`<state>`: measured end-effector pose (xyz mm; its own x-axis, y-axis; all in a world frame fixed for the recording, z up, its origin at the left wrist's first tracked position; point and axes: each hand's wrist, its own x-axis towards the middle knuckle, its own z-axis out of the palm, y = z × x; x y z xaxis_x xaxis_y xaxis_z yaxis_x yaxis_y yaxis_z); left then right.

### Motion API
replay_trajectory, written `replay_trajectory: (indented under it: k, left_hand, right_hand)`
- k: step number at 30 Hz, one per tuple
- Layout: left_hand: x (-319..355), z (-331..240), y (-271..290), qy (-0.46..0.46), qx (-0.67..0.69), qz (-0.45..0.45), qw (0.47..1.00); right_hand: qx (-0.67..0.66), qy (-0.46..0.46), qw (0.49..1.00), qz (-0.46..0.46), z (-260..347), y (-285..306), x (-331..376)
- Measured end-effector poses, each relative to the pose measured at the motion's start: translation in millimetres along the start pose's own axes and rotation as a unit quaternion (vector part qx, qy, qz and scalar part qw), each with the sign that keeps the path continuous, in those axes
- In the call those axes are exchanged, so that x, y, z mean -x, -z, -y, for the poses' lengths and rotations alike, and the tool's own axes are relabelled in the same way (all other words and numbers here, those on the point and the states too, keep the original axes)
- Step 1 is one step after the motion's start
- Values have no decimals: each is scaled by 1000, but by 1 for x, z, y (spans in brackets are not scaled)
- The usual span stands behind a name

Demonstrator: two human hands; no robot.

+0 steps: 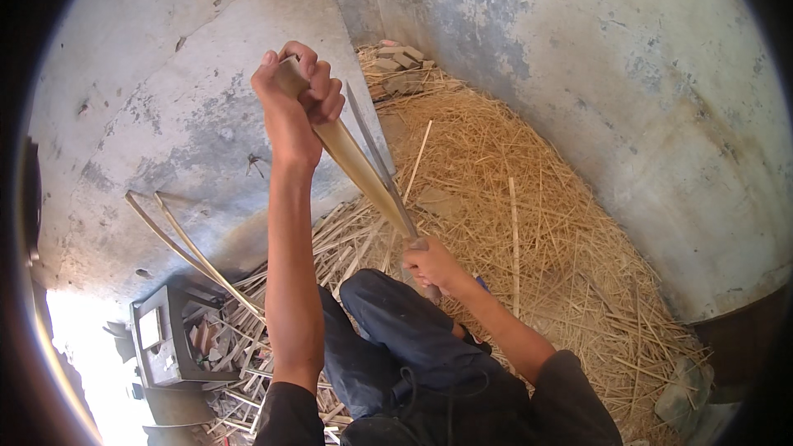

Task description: The person sits on a straw-covered floor and uses a large knife to split long bamboo poles into thin strips. They hold the bamboo with one hand and use the knife to drive a split down the length of the pole, separating it into smaller pieces.

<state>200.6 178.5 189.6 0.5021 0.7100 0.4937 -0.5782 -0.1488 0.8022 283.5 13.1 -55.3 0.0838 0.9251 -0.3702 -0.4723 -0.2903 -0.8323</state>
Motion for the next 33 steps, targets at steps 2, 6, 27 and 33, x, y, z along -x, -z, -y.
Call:
replay_trajectory:
  k: [2, 6, 27, 33]
  left_hand:
    - [1, 0, 2, -1, 1, 11, 1000]
    - [4, -3, 1, 7, 21, 14, 1000]
    - [79, -77, 72, -112, 77, 36, 990]
    - [153, -181, 124, -318, 3, 78, 945]
  right_hand:
    - [8, 43, 999, -32, -15, 1, -5]
    - [79, -65, 987, -121, -141, 76, -40]
    - [340, -69, 922, -171, -176, 100, -35]
    - [407, 44, 883, -231, -115, 41, -7]
